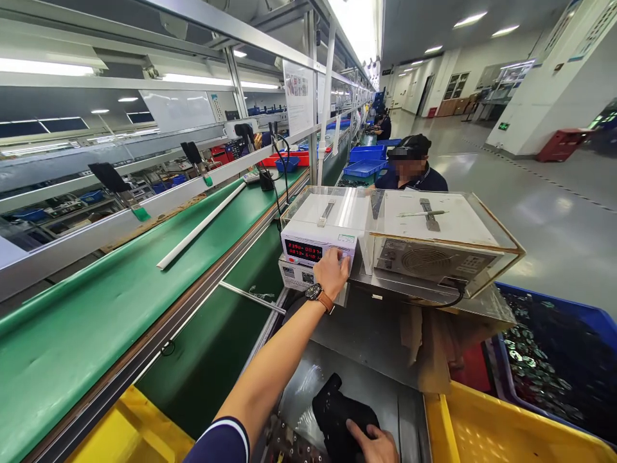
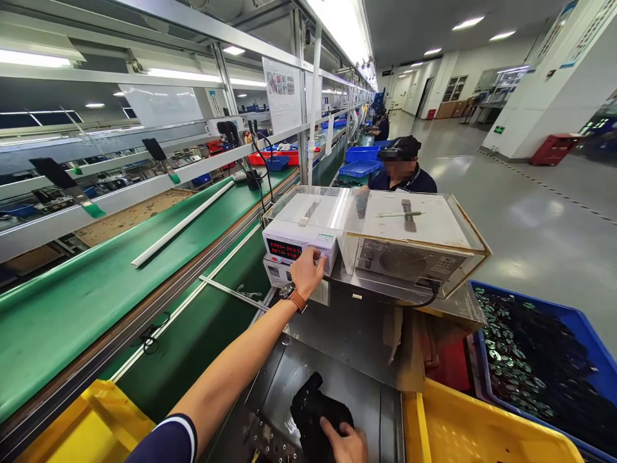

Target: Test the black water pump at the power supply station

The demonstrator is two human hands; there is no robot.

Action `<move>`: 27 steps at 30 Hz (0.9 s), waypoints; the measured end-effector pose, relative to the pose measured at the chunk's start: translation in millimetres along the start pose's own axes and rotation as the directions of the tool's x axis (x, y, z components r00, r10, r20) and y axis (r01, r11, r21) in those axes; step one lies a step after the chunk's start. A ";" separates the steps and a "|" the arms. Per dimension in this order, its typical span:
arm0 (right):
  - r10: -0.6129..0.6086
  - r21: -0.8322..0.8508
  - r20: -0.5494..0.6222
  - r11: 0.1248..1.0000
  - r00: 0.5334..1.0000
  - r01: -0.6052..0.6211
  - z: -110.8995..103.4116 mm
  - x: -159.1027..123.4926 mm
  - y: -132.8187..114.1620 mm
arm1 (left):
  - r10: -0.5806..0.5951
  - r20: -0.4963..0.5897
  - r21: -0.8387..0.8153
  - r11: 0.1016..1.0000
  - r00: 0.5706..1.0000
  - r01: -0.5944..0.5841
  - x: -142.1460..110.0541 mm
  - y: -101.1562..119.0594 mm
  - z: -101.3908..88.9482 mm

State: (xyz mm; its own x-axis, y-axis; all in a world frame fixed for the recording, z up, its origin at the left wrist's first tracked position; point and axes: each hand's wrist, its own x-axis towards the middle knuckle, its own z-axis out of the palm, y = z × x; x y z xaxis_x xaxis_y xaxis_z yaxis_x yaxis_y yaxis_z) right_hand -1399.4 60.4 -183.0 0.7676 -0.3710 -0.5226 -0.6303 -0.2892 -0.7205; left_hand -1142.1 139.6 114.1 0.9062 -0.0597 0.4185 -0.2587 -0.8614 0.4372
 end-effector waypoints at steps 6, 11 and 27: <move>-0.122 -0.298 -0.022 0.948 0.992 0.110 2.4 -7.0 -31.6 | 0.015 0.043 0.029 0.999 0.999 -0.016 2.2 5.3 -1.8; -0.178 -0.445 0.090 0.873 0.980 0.199 20.0 -8.9 -32.0 | 0.003 0.044 0.034 0.999 0.999 -0.005 2.5 7.5 -3.8; -0.184 -0.574 0.196 0.775 0.963 0.265 50.7 -15.7 -2.8 | 0.023 -0.017 0.070 0.997 1.000 -0.022 3.2 3.0 7.6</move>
State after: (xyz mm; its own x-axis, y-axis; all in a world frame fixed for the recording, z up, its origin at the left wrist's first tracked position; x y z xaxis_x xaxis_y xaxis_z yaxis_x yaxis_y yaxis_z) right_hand -1403.8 111.8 -195.9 0.8781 -0.1312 -0.4601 -0.3516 -0.8291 -0.4348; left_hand -1137.4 133.0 110.7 0.8943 -0.0710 0.4418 -0.2542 -0.8932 0.3710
